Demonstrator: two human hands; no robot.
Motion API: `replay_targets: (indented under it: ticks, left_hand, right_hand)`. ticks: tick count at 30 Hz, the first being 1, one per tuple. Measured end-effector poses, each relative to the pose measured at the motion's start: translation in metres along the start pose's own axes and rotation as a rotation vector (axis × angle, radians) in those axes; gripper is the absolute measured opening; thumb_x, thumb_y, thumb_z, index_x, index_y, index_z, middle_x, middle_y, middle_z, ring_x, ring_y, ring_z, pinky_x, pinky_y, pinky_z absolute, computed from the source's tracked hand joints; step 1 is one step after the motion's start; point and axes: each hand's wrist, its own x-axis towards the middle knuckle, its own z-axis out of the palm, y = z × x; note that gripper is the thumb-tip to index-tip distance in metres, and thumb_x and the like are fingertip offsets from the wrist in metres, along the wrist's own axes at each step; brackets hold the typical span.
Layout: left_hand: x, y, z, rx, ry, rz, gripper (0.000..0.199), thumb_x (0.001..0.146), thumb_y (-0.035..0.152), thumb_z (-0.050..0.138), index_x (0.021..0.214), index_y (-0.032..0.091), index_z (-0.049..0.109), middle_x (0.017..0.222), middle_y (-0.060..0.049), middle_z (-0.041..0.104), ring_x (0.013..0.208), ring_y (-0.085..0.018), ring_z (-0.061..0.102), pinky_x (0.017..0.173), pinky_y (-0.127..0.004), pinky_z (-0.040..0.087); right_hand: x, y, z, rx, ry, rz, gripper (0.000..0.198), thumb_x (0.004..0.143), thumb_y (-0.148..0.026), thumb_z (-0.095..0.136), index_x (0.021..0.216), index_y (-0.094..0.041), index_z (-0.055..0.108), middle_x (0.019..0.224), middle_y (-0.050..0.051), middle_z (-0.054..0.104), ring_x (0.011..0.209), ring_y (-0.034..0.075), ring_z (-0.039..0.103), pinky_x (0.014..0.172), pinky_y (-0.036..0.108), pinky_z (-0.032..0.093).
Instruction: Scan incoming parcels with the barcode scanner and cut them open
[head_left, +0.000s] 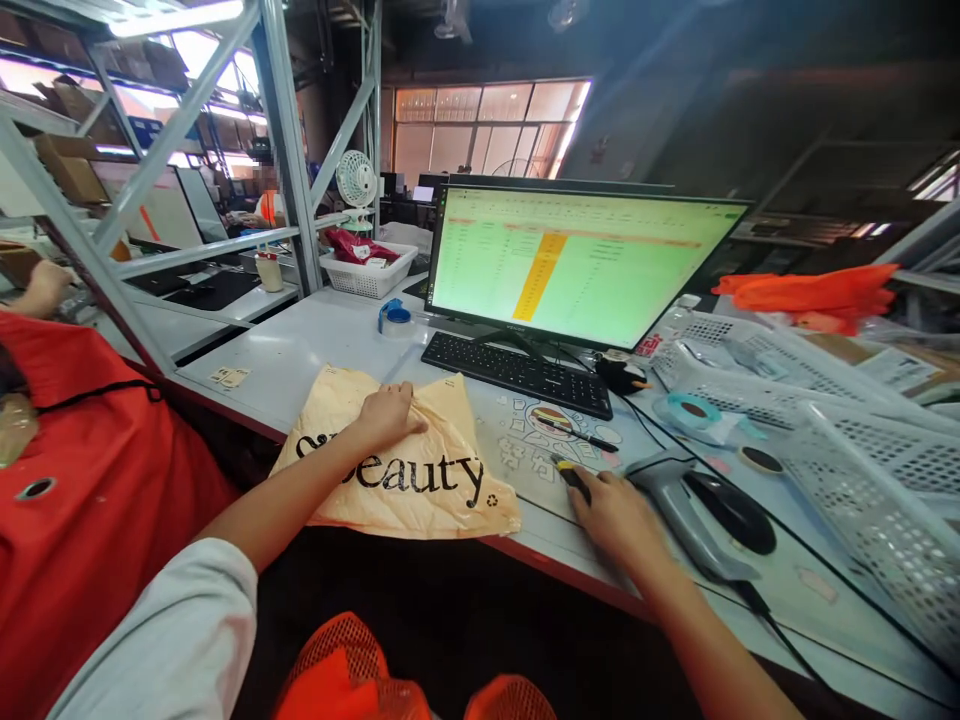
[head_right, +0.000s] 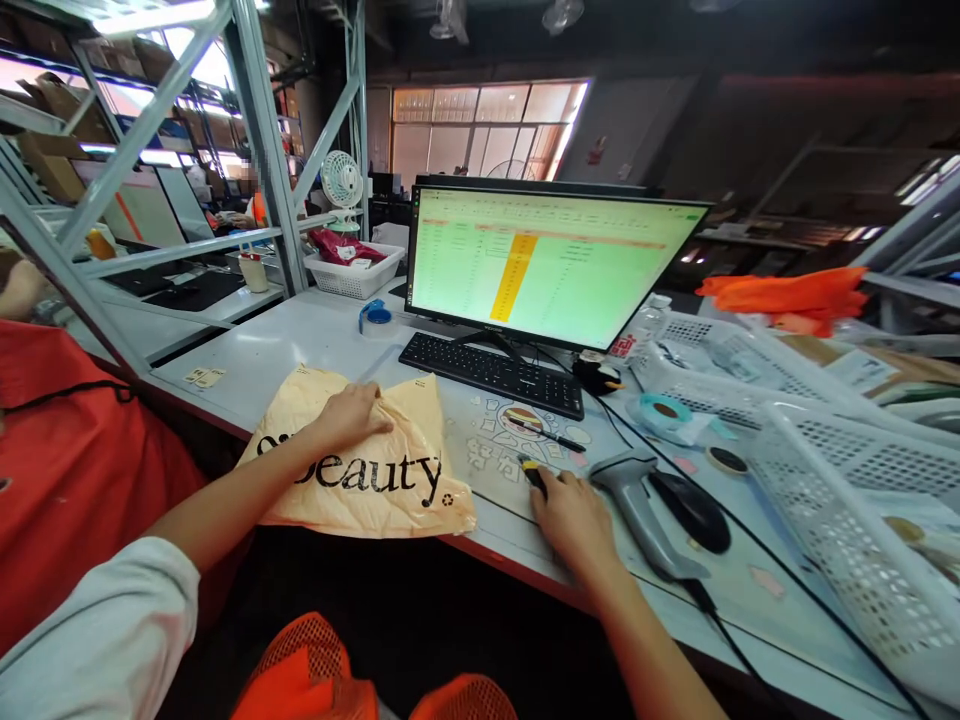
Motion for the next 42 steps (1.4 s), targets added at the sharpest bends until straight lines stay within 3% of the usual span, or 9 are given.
replay_targets:
  ticks: [3, 6, 9, 11, 20, 26, 32, 38, 42]
  left_hand:
    - [0.006, 0.001, -0.001, -0.008, -0.074, -0.009, 0.039, 0.087, 0.044, 0.076, 0.114, 0.016, 0.068, 0.115, -0.016, 0.075, 0.111, -0.033, 0.069, 0.087, -0.036, 0.051]
    - [0.005, -0.004, 0.000, -0.020, -0.032, 0.017, 0.021, 0.095, 0.039, 0.064, 0.101, 0.021, 0.072, 0.106, -0.012, 0.077, 0.104, -0.030, 0.072, 0.083, -0.035, 0.050]
    - [-0.005, -0.009, 0.003, -0.033, 0.052, 0.038, 0.026, 0.101, 0.038, 0.052, 0.092, 0.024, 0.072, 0.102, -0.008, 0.078, 0.101, -0.026, 0.072, 0.082, -0.033, 0.048]
    - [-0.013, -0.012, 0.006, -0.036, 0.115, 0.023, 0.029, 0.103, 0.036, 0.048, 0.092, 0.024, 0.071, 0.102, -0.008, 0.078, 0.102, -0.025, 0.071, 0.083, -0.032, 0.048]
    - [-0.015, -0.004, 0.018, -0.066, 0.276, -0.059, 0.027, 0.103, 0.030, 0.045, 0.086, 0.023, 0.065, 0.093, -0.007, 0.076, 0.093, -0.024, 0.072, 0.078, -0.031, 0.045]
    - [-0.013, -0.001, 0.020, -0.047, 0.315, -0.051, 0.013, 0.097, 0.021, 0.050, 0.099, 0.021, 0.063, 0.097, -0.010, 0.075, 0.097, -0.027, 0.072, 0.080, -0.034, 0.047]
    - [-0.014, -0.006, 0.017, 0.006, 0.269, -0.024, 0.021, 0.101, 0.025, 0.045, 0.115, 0.018, 0.060, 0.106, -0.014, 0.074, 0.099, -0.028, 0.072, 0.082, -0.036, 0.050]
    - [0.001, 0.004, 0.005, 0.010, 0.233, -0.116, 0.033, 0.104, 0.028, 0.042, 0.132, 0.014, 0.054, 0.111, -0.018, 0.075, 0.104, -0.032, 0.073, 0.088, -0.040, 0.053]
    - [0.015, 0.014, -0.006, -0.059, 0.158, -0.193, 0.032, 0.100, 0.023, 0.045, 0.125, 0.013, 0.063, 0.114, -0.022, 0.074, 0.112, -0.034, 0.072, 0.092, -0.040, 0.052]
  right_hand:
    - [-0.001, -0.057, -0.013, 0.135, 0.106, -0.156, 0.043, 0.103, -0.030, 0.045, 0.135, -0.015, 0.069, 0.132, 0.020, 0.066, 0.121, 0.033, 0.063, 0.106, 0.045, 0.051]
    - [0.000, -0.133, -0.021, 0.294, 0.121, -0.405, 0.042, 0.103, -0.030, 0.046, 0.139, -0.018, 0.065, 0.138, 0.014, 0.065, 0.124, 0.026, 0.062, 0.109, 0.038, 0.048]
    - [0.006, -0.193, -0.016, 0.269, 0.073, -0.514, 0.047, 0.102, -0.024, 0.043, 0.145, -0.011, 0.058, 0.142, 0.019, 0.063, 0.129, 0.031, 0.057, 0.111, 0.044, 0.046]
    - [0.011, -0.212, -0.011, 0.257, 0.045, -0.508, 0.049, 0.103, -0.020, 0.037, 0.147, -0.008, 0.055, 0.141, 0.022, 0.062, 0.128, 0.033, 0.057, 0.109, 0.047, 0.045]
    - [0.012, -0.206, -0.012, 0.312, -0.073, -0.412, 0.062, 0.101, -0.016, 0.034, 0.163, -0.011, 0.034, 0.117, 0.019, 0.074, 0.106, 0.030, 0.072, 0.088, 0.038, 0.050]
    - [0.018, -0.203, -0.034, 0.341, -0.083, -0.434, 0.045, 0.100, -0.025, 0.041, 0.139, -0.018, 0.062, 0.113, 0.014, 0.077, 0.100, 0.028, 0.073, 0.079, 0.033, 0.046]
    - [0.003, -0.200, -0.044, 0.321, -0.135, -0.442, 0.030, 0.096, -0.026, 0.047, 0.101, -0.014, 0.075, 0.102, 0.016, 0.078, 0.091, 0.025, 0.073, 0.072, 0.031, 0.041]
    - [-0.036, -0.190, -0.050, 0.252, -0.167, -0.419, 0.040, 0.104, -0.031, 0.040, 0.105, -0.015, 0.077, 0.103, 0.019, 0.077, 0.094, 0.029, 0.072, 0.077, 0.034, 0.042]
    - [-0.046, -0.177, -0.053, 0.169, -0.159, -0.412, 0.044, 0.108, -0.034, 0.035, 0.108, -0.018, 0.076, 0.104, 0.016, 0.075, 0.099, 0.028, 0.070, 0.082, 0.035, 0.046]
